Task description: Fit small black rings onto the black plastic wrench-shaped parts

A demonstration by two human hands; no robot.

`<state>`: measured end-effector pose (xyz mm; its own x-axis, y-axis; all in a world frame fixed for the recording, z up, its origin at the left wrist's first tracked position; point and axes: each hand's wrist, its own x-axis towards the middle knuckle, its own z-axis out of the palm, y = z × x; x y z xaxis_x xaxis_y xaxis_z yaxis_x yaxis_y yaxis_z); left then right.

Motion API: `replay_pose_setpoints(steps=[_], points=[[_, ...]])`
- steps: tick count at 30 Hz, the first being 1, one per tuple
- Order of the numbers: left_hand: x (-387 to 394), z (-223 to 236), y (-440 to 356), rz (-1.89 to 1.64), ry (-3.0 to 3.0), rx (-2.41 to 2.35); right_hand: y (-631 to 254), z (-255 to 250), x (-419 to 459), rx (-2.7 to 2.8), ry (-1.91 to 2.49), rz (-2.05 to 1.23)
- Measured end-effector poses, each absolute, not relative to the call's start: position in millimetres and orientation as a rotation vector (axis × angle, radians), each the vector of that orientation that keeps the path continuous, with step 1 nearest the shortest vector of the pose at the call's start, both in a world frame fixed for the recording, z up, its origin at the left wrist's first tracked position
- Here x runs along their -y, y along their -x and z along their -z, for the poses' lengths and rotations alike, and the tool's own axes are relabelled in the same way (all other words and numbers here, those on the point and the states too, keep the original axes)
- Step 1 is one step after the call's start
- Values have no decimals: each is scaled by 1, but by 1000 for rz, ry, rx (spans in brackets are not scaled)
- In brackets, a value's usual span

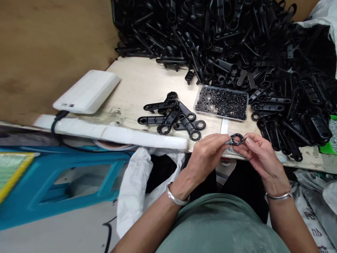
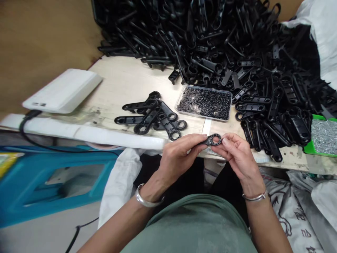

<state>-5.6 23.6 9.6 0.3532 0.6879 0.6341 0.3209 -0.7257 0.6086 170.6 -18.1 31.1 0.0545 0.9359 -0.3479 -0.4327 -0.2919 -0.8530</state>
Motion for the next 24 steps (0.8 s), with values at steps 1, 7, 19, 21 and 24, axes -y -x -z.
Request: replay_pose_setpoints(steps=[1, 7, 19, 21, 24], points=[[-23, -9, 5, -1324, -2240, -899, -170, -31, 17, 617, 1169, -1520], [-22, -8, 4, -1280, -2300, -961, -167, -27, 15, 772, 1371, -1329], [-27, -10, 9, -1062, -2441, -981, -162, -27, 17, 2072, 1903, 208], [-27, -14, 12, -1068, -2440, -984, -163, -27, 17, 2087, 1912, 191], [-34, -25, 21, -1069, -2452, -1069, -169, -27, 20, 2041, 1825, 82]])
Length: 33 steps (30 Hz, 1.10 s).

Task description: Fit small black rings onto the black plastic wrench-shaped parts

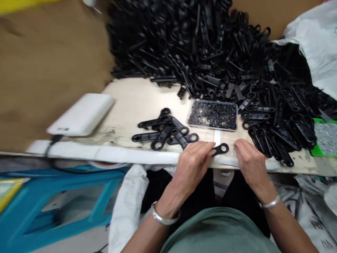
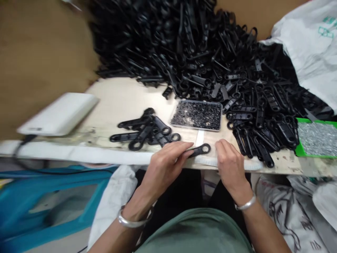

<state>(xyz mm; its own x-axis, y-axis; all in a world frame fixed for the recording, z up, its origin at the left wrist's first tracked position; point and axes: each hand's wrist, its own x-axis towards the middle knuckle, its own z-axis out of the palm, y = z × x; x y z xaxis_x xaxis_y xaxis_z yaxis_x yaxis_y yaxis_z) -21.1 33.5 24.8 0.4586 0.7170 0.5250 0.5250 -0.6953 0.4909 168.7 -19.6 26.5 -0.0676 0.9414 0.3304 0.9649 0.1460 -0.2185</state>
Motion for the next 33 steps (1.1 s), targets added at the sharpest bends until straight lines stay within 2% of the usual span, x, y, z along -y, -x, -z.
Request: replay_pose_setpoints(steps=[4, 8, 14, 23, 33], points=[[-59, -48, 39, -931, -2511, -1319, -181, -22, 20, 1827, 1639, -119], [-95, -72, 41, -553, -2557, -1542, -188, -20, 22, 1655, 1657, -274], [-141, -78, 15, -141, -2557, -1485, -188, -18, 27, 1617, 1680, -342], [-161, -71, -13, -82, -2643, -1438, -186, -16, 24, 1618, 1673, -350], [-173, -62, -3, -17, -2650, -1443, -189, -10, 24, 1581, 1700, -381]])
